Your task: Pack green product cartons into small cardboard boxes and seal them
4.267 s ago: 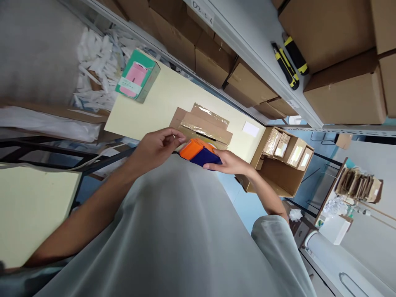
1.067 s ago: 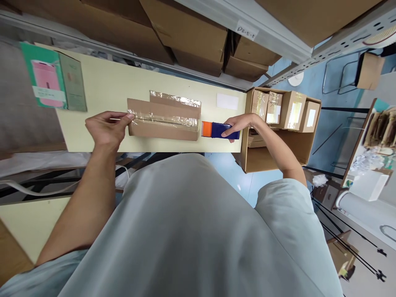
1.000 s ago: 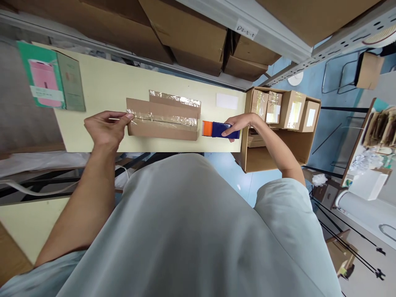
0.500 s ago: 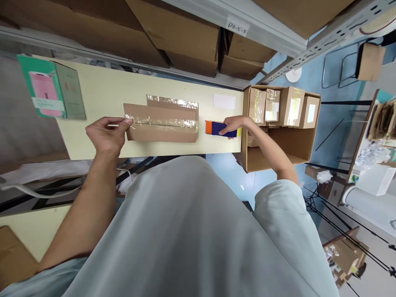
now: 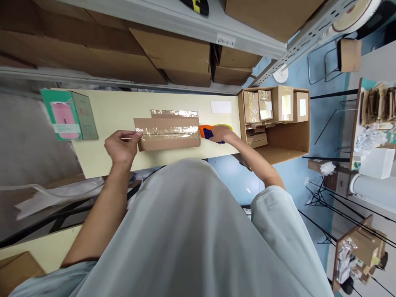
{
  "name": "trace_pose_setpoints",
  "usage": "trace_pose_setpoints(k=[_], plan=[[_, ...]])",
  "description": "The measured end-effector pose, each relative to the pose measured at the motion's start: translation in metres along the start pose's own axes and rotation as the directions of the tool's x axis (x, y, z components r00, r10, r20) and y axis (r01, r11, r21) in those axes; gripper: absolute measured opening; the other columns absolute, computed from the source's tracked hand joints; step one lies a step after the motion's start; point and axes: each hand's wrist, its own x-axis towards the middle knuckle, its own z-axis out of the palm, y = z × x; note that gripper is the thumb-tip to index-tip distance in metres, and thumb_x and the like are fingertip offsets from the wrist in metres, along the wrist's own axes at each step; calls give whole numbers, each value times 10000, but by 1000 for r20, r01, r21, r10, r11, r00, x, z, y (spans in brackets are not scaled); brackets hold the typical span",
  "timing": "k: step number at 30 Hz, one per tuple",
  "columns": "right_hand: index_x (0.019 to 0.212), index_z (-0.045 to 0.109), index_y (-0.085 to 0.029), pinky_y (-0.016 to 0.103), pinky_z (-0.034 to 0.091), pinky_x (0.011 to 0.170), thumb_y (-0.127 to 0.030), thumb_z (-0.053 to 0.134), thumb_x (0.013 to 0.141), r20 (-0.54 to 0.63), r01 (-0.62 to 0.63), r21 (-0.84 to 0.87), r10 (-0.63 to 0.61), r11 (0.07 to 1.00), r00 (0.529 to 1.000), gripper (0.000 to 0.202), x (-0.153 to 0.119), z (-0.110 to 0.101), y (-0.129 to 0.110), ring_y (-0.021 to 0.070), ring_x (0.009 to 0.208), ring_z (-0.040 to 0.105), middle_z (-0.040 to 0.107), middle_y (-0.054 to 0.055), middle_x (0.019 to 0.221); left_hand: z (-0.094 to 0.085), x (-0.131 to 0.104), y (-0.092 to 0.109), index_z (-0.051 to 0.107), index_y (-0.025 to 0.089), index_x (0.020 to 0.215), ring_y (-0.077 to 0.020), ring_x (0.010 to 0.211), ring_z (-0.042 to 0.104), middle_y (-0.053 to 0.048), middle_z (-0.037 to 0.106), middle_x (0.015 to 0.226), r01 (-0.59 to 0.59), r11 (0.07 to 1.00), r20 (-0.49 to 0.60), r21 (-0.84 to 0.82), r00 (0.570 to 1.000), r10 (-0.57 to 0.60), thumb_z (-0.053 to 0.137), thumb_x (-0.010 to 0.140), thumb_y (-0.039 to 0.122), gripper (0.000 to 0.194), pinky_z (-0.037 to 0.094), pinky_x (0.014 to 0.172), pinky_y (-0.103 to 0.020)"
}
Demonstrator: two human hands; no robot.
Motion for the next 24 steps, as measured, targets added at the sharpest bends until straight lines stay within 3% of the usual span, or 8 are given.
trace_pose_setpoints(k=[5,9,11,13,15,17,21,24], plan=[[1373,801,-76,445,632,1083,-285,687,1121,-236,-181,-32,168,983,957,347,-10,9,-15,426,1304,811,842,269,1360,-8,0,8,777,153,1138,-181,824,674,-3,753,940,17,999,58,29,998,-19,853,894,223,265,624,927,-355],[1381,792,-92,463,607,1153,-378,663,1138,-407,-184,-48,150,982,901,397,-40,-22,-23,422,1342,780,827,263,1398,-10,-1,40,750,169,1285,-268,1081,758,-119,762,1276,-233,971,11,-56,972,234,792,881,198,408,622,1125,-462],[1350,786,-112,461,593,1182,-433,674,1125,-530,-129,-47,85,990,843,408,-57,-49,-34,416,1355,764,821,249,1394,-7,-4,74,760,198,1286,-309,1199,755,-135,755,1315,-432,889,1,-154,899,437,729,956,253,336,608,1171,-488],[1353,750,-120,454,607,1151,-482,663,1114,-627,-51,-45,12,998,779,443,-70,-81,-51,411,1339,761,800,245,1404,-6,-7,117,772,225,1294,-329,1255,744,-128,763,1313,-598,760,-11,-254,788,616,680,1025,316,298,608,1177,-502],[1384,691,-123,455,633,1071,-507,645,1100,-677,34,-43,-55,998,734,479,-78,-116,-71,400,1278,768,774,239,1407,-8,-8,161,776,249,1309,-332,1280,737,-118,768,1316,-710,631,-65,-311,678,732,657,1059,339,291,610,1181,-505],[1397,634,-124,450,640,1007,-498,634,1081,-693,139,-60,-141,988,707,489,-80,-152,-94,372,1204,762,754,225,1380,-14,-4,200,765,258,1330,-327,1303,736,-116,765,1331,-771,545,-146,-329,611,778,651,1065,316,294,606,1204,-503],[1327,587,-145,420,606,993,-421,595,1056,-727,297,-183,-332,937,601,386,-71,-225,-144,306,1114,700,731,162,1262,-33,19,249,684,214,1479,-326,1416,717,-168,707,1500,-804,492,-289,-335,584,758,615,1053,235,432,587,1268,-506],[1301,603,-152,378,585,996,-375,564,1064,-749,240,-252,-346,937,565,328,-60,-272,-184,282,1085,687,737,138,1228,-49,36,262,634,177,1562,-354,1520,670,-214,657,1607,-796,509,-296,-326,598,745,612,1020,190,543,550,1329,-524]])
